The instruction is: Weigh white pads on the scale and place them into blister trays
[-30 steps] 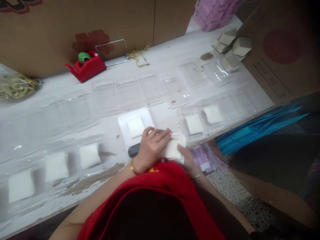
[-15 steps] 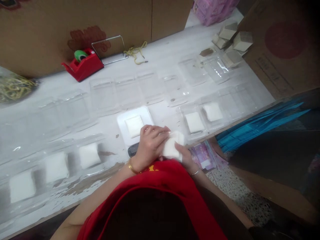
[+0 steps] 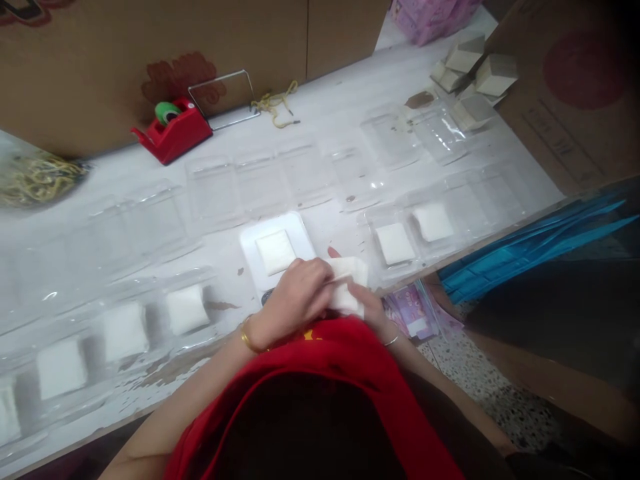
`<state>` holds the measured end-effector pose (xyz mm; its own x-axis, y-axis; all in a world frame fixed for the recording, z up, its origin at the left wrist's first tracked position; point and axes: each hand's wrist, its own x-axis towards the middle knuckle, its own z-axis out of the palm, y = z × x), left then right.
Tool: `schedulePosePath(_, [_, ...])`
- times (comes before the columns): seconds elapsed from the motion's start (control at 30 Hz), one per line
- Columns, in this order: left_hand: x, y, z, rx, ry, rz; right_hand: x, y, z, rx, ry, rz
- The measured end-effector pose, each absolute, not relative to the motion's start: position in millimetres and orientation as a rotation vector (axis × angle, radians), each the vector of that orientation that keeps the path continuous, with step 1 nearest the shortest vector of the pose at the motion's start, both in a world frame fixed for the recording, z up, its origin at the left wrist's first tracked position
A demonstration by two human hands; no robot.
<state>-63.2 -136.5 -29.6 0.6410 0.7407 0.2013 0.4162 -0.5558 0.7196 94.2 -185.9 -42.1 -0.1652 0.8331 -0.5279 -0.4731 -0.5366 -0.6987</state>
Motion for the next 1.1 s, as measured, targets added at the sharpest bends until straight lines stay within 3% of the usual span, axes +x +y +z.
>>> schedulePosePath(0.2, [-82,-133,-24,1.565,0.989,0.595,90,-188,-46,-0.943,-0.408,2.001])
schedulePosePath(0.33, [-112,-104,-36,1.682,1.184,0.65,92,-189,-51,-0.874,-0.38,2.029])
schedulePosePath(0.6, [-141,-69,-50,2.227,1.439,0.333,99,-192,-50,-0.845,-0.362,1.93])
schedulePosePath(0.7, [-145,-72,-47,2.392,1.575,0.39,102,-192,-50,-0.851,-0.357,1.895])
schedulePosePath(1.1, [-177,-72,-33,2.14,1.727,0.706,120,-185,-46,-0.824,-0.374,1.781])
